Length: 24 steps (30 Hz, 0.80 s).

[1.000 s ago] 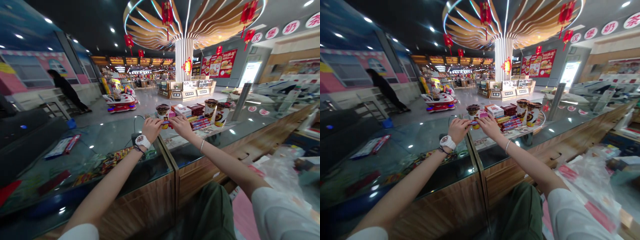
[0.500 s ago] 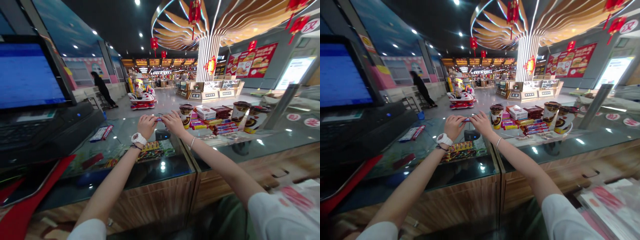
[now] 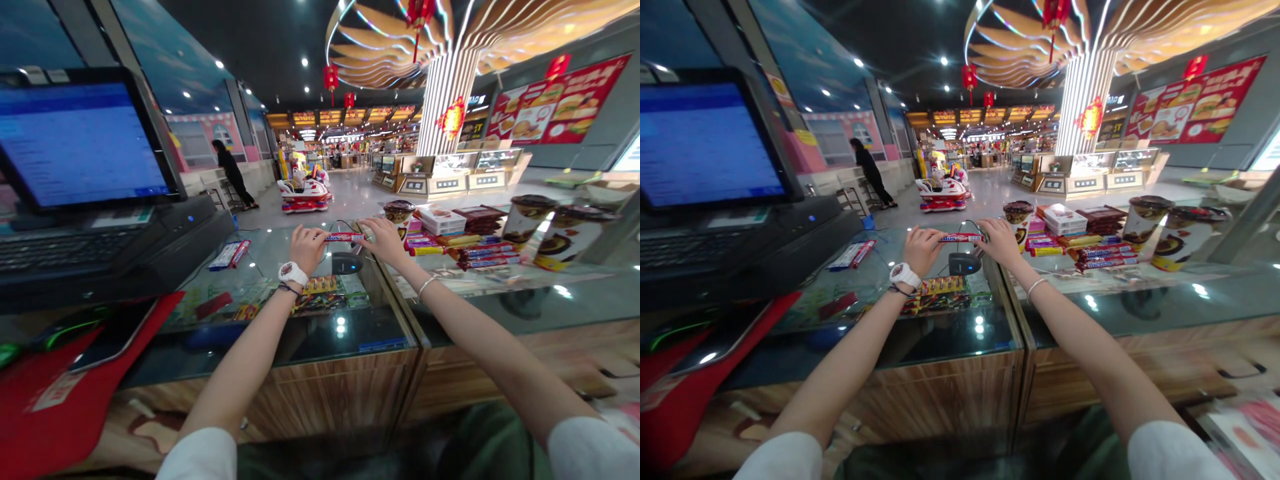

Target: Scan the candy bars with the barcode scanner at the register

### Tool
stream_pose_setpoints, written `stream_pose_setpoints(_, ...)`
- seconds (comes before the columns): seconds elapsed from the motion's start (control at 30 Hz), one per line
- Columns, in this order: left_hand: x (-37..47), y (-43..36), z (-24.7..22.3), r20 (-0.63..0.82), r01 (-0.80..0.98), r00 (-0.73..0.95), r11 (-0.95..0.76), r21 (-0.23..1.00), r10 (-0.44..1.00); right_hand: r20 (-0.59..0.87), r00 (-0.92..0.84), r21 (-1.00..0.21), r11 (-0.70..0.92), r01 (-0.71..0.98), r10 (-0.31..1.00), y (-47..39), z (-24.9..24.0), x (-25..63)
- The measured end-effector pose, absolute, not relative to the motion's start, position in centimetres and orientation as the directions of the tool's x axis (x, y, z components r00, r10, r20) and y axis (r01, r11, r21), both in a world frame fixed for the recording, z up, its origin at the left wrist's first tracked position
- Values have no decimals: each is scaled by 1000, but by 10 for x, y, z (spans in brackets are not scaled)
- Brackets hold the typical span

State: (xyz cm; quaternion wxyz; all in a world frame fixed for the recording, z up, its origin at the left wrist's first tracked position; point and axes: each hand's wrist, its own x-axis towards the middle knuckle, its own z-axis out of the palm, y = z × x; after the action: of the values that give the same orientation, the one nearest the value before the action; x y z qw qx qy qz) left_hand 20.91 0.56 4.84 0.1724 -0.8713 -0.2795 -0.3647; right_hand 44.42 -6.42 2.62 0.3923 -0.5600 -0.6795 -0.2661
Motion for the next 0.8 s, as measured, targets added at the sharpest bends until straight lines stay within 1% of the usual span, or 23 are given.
stream_pose_setpoints(0.17, 210, 4, 46, 741, 628, 550, -776, -62, 385, 808, -121, -67, 294, 953, 577, -59, 22, 444)
stream_pose_setpoints(0.3, 211, 3, 45, 746, 629, 538, -776, -46, 392, 817, -116, -72, 300, 951, 565, -60, 20, 441)
stream_pose_setpoints(0.57, 215, -5, 46, 718, 579, 611, -807, -117, 334, 830, -142, -42, 314, 948, 540, -68, 23, 431)
stream_pose_setpoints(0.8, 214, -1, 43, 741, 600, 582, -791, -115, 334, 843, -105, -86, 326, 941, 527, -63, 19, 429)
